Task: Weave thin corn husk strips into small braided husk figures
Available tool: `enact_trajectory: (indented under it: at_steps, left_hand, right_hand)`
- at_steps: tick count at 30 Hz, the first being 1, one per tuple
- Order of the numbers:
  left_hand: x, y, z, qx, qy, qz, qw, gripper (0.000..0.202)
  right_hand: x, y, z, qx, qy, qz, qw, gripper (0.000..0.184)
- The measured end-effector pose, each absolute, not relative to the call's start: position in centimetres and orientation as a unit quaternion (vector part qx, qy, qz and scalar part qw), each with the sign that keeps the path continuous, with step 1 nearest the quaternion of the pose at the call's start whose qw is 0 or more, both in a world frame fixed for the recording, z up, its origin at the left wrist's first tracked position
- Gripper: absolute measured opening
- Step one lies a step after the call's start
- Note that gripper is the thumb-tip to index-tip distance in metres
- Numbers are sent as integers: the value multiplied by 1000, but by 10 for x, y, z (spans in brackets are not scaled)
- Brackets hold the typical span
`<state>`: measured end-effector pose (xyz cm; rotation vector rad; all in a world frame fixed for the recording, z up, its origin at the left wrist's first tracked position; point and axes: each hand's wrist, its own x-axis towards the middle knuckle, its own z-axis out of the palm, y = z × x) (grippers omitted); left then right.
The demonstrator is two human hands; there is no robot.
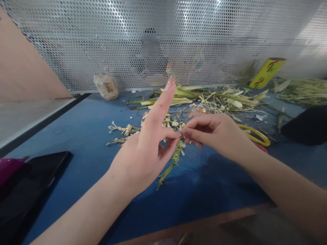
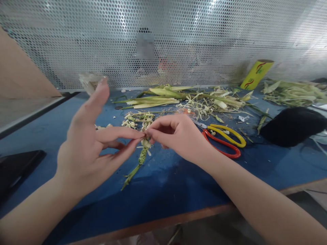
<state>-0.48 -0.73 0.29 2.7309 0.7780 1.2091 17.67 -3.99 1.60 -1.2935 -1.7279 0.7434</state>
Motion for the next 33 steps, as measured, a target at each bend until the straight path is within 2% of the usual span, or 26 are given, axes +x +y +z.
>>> enact_trajectory:
  at_steps: [12,18,25,33]
  left_hand:
    - [0,-11,8,863,261,426,66,74]
    - [-2,-11,13,873,255,415,-15,59]
    - [-1,-12,16,899,226,366,80,74]
    - [-1,-13,17,899,221,367,97,76]
  right_hand:
    - [180,-38,16,-506,-660,371,413,12]
    - [184,-34,13,-488,-622,449,416,13]
    - [189,-33,11,-474,-583,528,396,15]
    - [189,-32,12,-478,-566,543,395,14]
